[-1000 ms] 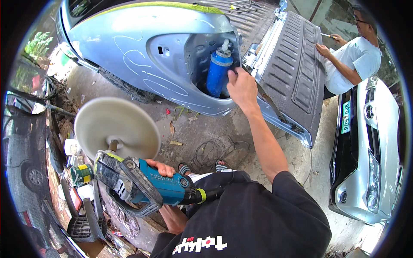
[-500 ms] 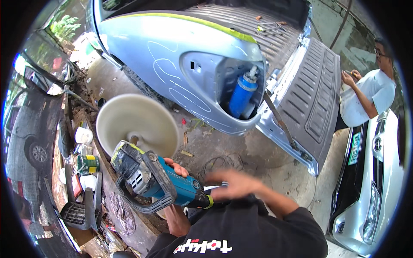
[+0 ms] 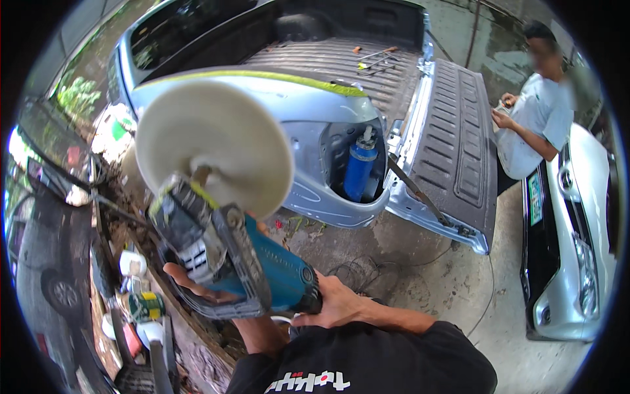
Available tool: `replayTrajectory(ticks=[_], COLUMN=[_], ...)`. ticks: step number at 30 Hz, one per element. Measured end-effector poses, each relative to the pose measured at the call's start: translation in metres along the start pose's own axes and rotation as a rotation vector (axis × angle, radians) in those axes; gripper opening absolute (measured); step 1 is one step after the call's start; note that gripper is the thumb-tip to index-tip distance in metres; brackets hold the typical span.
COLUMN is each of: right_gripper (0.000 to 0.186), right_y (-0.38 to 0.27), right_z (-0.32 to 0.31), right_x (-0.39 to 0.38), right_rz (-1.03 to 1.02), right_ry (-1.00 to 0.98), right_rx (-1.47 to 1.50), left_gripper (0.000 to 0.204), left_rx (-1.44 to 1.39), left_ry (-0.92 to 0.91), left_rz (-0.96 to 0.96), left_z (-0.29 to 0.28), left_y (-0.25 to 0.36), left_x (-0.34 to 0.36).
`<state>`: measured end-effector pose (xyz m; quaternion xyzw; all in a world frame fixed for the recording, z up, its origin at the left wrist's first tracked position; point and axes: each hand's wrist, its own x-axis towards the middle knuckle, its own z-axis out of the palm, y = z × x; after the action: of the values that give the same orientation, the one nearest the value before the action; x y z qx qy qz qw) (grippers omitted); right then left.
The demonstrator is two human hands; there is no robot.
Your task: The recorder uses a power polisher and spray to polish the exterior body panel of a pickup truck.
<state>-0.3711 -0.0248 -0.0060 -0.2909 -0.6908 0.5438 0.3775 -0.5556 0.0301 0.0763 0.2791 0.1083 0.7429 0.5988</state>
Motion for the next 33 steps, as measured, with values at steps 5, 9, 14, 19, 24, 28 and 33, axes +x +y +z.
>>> replayTrajectory(ticks=[5,9,14,19,24,28,33], right_gripper=[0.114,0.106,0.106,0.107,0.108,0.111,0.116], right_y=[0.007,0.015,0.013,0.027,0.028,0.035,0.058], right_z=[0.003,0.002,-0.032,-0.090,-0.118,-0.123,-0.122], right_x=[-0.028,-0.049,-0.084,-0.124,-0.148,-0.151,-0.142], right_rz=[0.050,0.051,0.142,0.056,-0.065,-0.161,-0.075], right_ry=[0.073,0.055,0.084,0.118,0.154,0.141,0.124], right_rx=[0.147,0.168,0.098,0.030,0.048,0.247,0.303], left_gripper=[0.087,0.091,0.086,0.085,0.070,0.055,0.055], left_rx=[0.150,0.139,0.087,0.182,0.254,0.153,0.117], left_ry=[0.065,0.045,0.066,0.101,0.099,0.036,0.073], left_rz=[-0.187,-0.242,-0.165,-0.059,-0.061,-0.008,-0.024], left_z=[-0.033,-0.042,-0.011,0.024,0.061,0.073,0.053], left_y=[-0.006,-0.029,-0.069,-0.124,-0.150,-0.161,-0.161], left_x=[0.014,0.013,-0.008,-0.025,-0.038,-0.033,-0.016])
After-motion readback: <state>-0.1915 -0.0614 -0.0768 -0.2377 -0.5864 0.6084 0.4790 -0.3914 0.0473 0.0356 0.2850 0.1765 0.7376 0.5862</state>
